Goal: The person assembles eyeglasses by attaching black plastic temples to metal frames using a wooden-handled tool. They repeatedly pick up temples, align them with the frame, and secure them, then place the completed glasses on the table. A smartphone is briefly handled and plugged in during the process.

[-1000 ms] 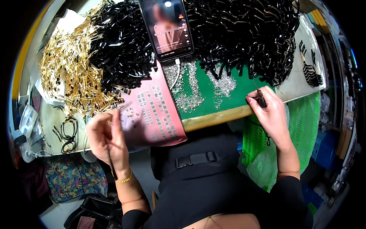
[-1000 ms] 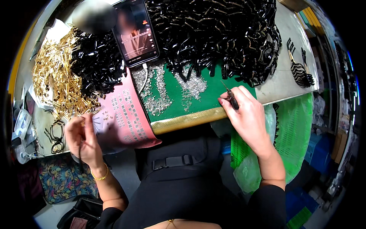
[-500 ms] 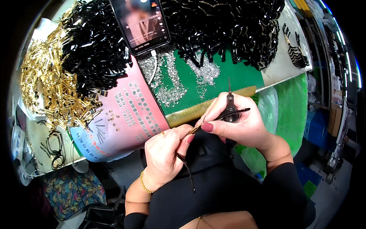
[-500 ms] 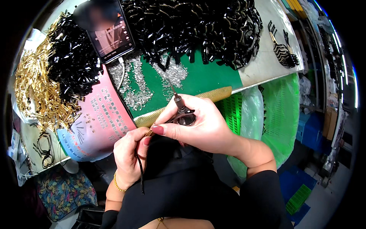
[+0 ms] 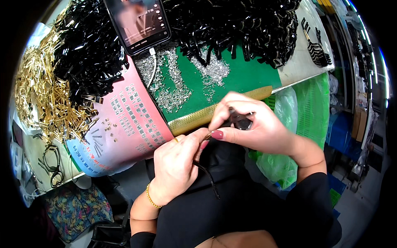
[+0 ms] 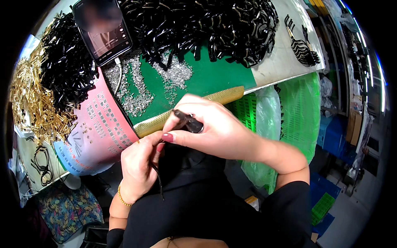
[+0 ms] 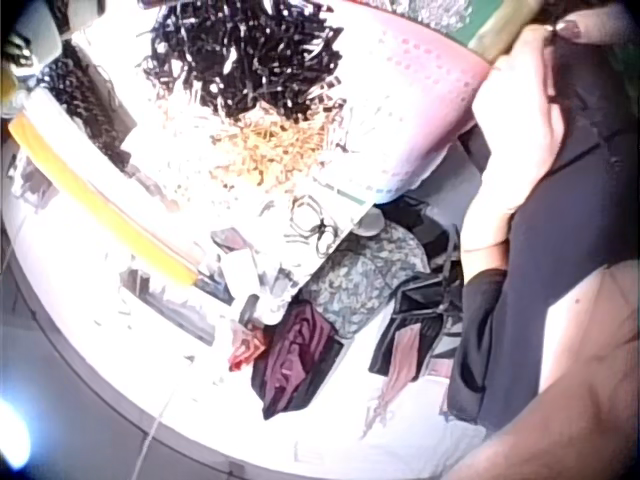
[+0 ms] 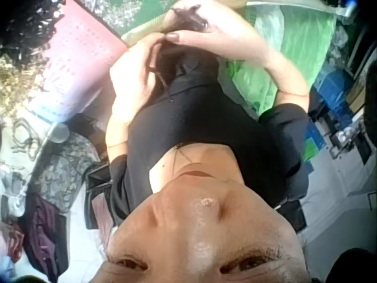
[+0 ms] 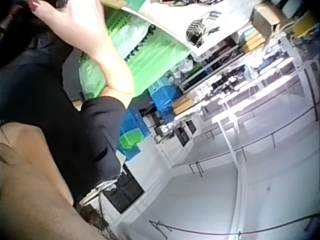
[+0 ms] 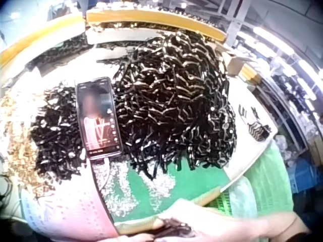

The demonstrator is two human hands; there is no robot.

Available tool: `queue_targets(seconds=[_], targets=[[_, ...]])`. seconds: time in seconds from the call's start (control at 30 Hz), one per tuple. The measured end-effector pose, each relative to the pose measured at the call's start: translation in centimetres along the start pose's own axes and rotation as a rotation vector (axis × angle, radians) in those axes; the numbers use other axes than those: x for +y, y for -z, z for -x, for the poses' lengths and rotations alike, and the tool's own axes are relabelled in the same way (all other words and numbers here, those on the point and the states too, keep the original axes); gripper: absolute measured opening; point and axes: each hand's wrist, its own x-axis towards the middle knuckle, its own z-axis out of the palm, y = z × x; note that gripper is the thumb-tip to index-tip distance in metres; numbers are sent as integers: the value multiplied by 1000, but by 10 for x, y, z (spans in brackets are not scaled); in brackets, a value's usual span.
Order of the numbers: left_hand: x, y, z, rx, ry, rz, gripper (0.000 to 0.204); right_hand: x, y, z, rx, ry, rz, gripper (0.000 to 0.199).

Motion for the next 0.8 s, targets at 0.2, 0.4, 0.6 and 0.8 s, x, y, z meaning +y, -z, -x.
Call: queue_targets(seconds=[0.2, 0.4, 0.6, 0.8], targets=[[-9, 5, -24, 249, -51, -276, 28, 0, 26, 4, -12, 66, 789, 35], [-20, -2, -38, 195, -65, -400, 30, 6, 26, 2, -5, 51, 879, 44], [-12, 5, -11, 199, 118, -201, 23, 11, 28, 1, 13, 102, 875, 44], [-11, 7, -4, 142, 229, -5, 26, 12, 28, -1, 24, 98, 850, 45]])
